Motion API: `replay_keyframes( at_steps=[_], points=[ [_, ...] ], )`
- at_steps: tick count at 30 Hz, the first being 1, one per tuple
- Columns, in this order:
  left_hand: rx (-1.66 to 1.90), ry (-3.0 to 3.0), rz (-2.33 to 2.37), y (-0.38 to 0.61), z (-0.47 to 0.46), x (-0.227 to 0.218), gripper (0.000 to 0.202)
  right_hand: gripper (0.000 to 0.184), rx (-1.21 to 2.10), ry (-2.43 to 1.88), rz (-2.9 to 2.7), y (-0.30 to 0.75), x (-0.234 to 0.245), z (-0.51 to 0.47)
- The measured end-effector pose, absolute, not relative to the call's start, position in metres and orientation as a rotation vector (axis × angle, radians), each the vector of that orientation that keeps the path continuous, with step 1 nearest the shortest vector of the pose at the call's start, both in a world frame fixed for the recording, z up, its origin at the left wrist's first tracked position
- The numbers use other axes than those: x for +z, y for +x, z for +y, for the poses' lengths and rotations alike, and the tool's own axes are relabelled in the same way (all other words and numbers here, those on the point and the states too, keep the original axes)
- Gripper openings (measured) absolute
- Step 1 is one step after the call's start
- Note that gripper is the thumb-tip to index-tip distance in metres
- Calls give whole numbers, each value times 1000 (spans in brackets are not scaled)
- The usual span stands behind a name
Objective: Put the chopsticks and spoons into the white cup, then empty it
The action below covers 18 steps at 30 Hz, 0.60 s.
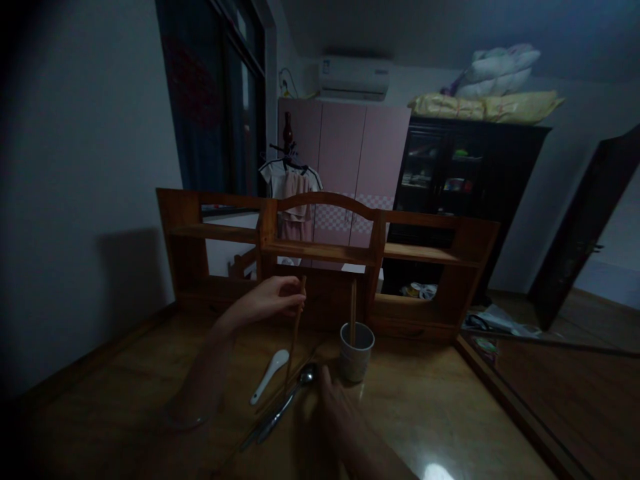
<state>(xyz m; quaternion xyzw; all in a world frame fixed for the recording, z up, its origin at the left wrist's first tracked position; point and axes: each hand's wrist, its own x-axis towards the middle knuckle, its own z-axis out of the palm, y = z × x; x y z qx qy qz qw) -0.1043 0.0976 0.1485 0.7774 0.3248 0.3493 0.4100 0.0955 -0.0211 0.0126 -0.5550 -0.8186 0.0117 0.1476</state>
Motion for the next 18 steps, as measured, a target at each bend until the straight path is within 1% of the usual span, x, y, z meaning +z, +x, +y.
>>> replay_keyframes(
  at_steps=[2, 4, 6, 7, 8, 10, 13, 18],
  points=[
    [884, 1966, 794, -110, 96, 152, 24, 56, 219, -1571, -2262, 99, 36, -24],
    [918, 1982, 787, -118, 92, 158, 26, 41, 262, -1481, -2143, 106, 76, -28],
    [973, 1996, 812, -125, 86, 165, 28, 20, 289, -1388, -2056, 115, 123, -32],
    [996, 2000, 821, -128, 83, 168, 28, 13, 333, -1326, -2056, 120, 145, -33],
    [1005, 2002, 824, -129, 79, 171, 29, 10, 390, -1242, -2062, 125, 163, -32],
    [978, 1997, 804, -128, 71, 175, 29, 14, 535, -1128, -2092, 134, 188, -28],
    [874, 1976, 755, -113, 62, 173, 30, 14, 686, -1158, -2161, 144, 191, -15],
    [689, 1972, 644, -78, 58, 163, 27, 12, 933, -1233, -2338, 149, 164, -1]
  ],
)
